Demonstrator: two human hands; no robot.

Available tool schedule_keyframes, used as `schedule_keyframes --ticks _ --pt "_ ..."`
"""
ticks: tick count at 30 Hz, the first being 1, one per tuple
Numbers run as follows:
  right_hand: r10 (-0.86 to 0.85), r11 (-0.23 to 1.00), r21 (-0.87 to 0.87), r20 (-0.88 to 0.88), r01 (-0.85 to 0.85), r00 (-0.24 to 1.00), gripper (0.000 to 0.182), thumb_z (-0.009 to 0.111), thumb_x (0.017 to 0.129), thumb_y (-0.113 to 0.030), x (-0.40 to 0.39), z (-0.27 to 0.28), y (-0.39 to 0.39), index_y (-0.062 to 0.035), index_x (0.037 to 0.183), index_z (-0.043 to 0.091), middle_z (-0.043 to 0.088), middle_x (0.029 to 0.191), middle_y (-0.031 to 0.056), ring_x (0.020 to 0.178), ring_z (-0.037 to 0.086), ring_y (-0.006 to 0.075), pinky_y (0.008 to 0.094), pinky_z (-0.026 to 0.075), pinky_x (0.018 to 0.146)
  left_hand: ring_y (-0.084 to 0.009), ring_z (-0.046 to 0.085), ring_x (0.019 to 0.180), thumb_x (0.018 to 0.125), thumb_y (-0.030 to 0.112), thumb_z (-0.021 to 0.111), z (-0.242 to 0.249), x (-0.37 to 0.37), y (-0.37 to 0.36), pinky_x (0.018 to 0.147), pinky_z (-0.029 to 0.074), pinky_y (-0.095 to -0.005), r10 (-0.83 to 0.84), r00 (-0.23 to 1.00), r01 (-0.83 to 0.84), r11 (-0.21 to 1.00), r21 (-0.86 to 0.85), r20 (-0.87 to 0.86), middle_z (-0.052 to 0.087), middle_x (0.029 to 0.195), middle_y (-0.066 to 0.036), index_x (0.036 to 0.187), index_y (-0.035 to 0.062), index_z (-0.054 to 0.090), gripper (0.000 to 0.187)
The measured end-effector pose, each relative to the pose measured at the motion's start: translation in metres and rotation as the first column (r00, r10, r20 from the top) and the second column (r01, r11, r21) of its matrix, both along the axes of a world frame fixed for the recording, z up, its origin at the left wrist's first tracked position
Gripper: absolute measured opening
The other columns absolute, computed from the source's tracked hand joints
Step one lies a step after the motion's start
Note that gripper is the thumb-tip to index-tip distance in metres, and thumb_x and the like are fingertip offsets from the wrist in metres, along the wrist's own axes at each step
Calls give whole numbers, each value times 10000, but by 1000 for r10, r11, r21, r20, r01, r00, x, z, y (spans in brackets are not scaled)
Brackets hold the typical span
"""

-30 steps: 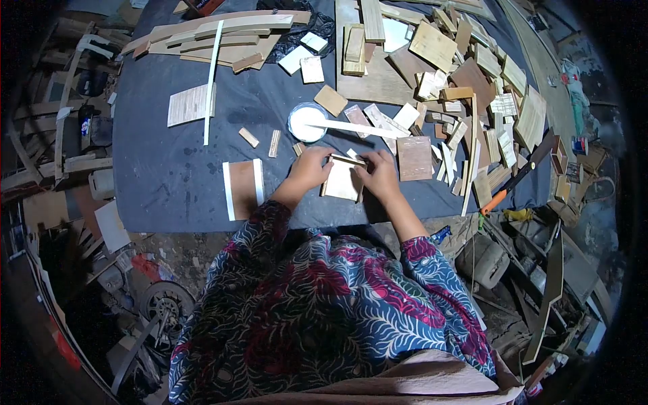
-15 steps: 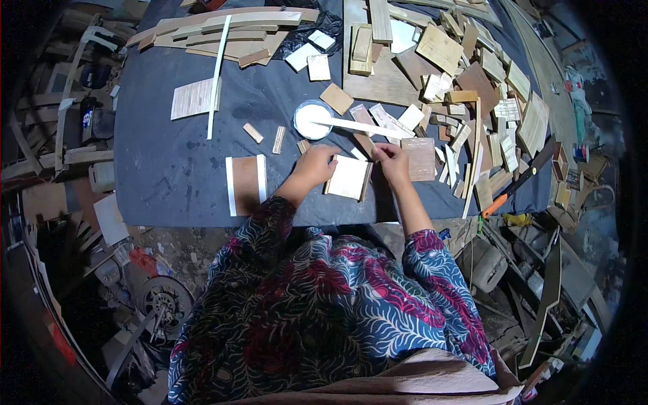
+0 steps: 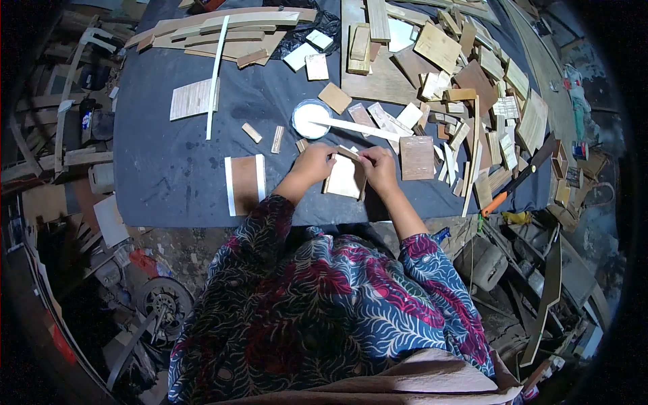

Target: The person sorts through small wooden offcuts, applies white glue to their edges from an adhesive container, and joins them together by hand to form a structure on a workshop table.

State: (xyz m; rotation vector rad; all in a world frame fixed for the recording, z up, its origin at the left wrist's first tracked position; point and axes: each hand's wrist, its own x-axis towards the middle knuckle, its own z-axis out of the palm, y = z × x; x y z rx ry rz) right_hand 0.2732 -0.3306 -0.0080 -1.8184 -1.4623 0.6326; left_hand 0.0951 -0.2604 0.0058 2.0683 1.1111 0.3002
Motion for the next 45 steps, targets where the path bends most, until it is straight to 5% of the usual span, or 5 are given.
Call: schedule_keyframes --ticks 13,15,27,31,45 --pt "18 998 62 37 -20 999 86 628 721 -113 5 -6 0 -70 790 657 604 767 83 753 547 249 348 424 699 -344 552 909 722 151 607 6 3 1 802 431 -394 31 998 -34 997 -67 -47 595 936 -202 960 11 617 276" --pt "-260 966 -118 -403 232 878 98 621 736 -98 11 -14 0 -29 800 647 617 737 87 675 570 190 295 452 644 -344 553 912 718 146 612 4 0 1 805 430 -394 21 1000 -22 999 -41 -21 596 943 -203 974 2 608 293" --pt "-190 981 112 466 156 864 158 575 763 -113 30 21 -41 -14 884 604 569 882 180 702 548 378 429 453 643 -326 489 997 629 180 714 15 -7 -6 863 388 -382 -145 986 142 989 -52 -76 533 1030 -156 1030 27 565 454" --pt "-177 819 -518 181 247 967 238 581 759 -248 15 20 -52 -19 788 637 601 826 210 786 577 367 415 466 691 -327 493 978 608 207 727 15 -9 -10 846 394 -383 -172 979 171 985 -16 -112 537 996 -153 996 28 573 454" --pt "-330 848 -416 70 328 941 206 653 699 -206 7 -11 -60 -7 731 610 604 658 138 606 594 261 331 461 581 -323 499 957 575 259 742 22 -9 -12 836 387 -399 -193 962 197 980 0 -191 538 949 -137 942 44 584 453"
